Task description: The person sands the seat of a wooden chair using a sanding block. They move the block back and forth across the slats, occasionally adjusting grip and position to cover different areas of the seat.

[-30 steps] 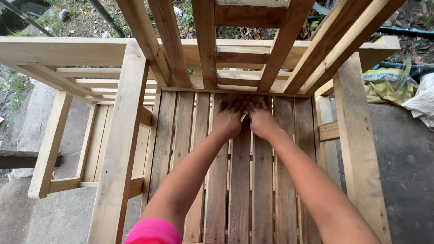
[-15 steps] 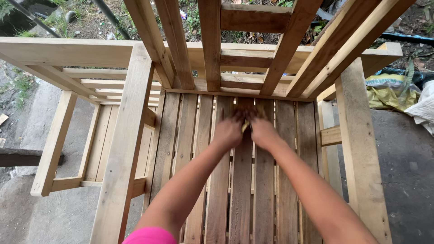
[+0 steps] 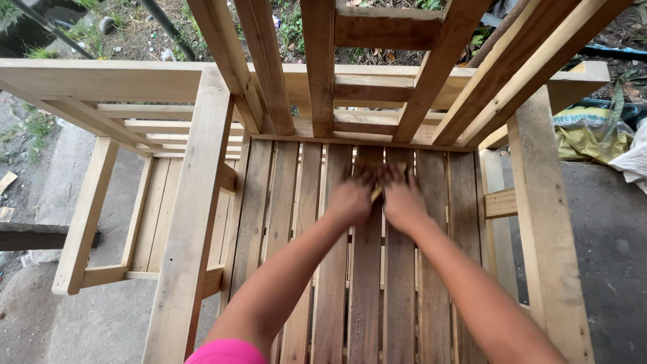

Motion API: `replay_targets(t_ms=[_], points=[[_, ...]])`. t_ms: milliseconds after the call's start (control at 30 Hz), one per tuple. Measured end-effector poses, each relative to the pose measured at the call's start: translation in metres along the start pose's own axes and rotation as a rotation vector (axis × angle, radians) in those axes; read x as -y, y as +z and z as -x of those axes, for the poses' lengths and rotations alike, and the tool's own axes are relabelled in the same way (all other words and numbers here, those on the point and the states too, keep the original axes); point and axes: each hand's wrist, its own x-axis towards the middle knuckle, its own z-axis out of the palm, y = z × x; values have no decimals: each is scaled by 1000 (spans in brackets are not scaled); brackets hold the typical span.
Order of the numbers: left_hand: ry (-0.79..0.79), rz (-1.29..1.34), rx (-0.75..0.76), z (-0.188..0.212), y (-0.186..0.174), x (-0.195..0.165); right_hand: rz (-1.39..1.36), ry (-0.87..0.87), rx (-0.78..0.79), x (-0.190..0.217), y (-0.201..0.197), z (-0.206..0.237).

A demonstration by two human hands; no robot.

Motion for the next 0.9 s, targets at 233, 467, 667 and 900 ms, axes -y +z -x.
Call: replay_targets(t_ms=[233, 467, 667, 900], points=[[18, -92, 28, -3, -3, -3, -117, -2, 27, -1, -15, -3], [22, 8, 118, -7, 3, 4, -37, 125, 122, 3, -9, 0], [190, -271, -223, -3, 6, 2, 26, 18, -65, 6, -5, 3], [35, 4, 59, -11, 8, 5, -69, 109, 38, -4, -4, -9]])
